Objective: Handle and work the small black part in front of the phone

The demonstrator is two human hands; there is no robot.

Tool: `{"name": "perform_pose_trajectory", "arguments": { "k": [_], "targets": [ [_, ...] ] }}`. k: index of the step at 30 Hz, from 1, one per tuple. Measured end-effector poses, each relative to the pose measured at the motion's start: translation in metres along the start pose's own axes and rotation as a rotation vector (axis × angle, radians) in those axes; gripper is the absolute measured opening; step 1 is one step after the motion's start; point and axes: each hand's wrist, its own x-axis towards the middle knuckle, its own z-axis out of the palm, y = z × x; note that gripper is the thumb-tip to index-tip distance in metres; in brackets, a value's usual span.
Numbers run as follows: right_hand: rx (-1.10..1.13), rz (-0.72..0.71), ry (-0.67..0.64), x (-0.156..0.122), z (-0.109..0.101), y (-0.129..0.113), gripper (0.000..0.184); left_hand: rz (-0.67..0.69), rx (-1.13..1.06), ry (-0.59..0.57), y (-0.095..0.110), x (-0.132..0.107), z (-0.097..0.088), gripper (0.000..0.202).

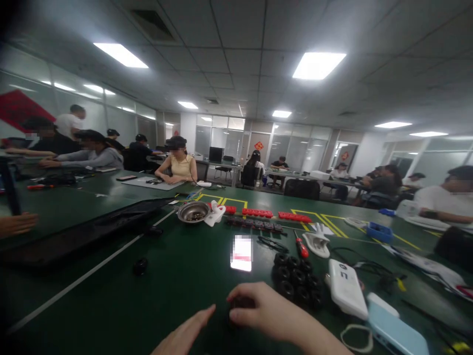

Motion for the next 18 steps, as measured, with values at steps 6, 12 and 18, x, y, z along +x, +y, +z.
{"name": "perform_pose_trajectory", "arguments": {
  "k": [6,12,18],
  "targets": [
    [0.32,0.102,0.312,0.038,0.023,0.029,0.034,-0.095,-0.484,0.183,0.04,0.053,0.014,0.06],
    [0.204,0.139,0.513,0.049,0.034,0.058,0.032,-0.282,-0.8,0.324,0.027,0.109,0.046,0.061],
    [-0.405,0.101,0.624,0.054,0.037,0.069,0.021,-0.302,-0.929,0.399,0.022,0.122,0.042,0.05]
  ]
}}
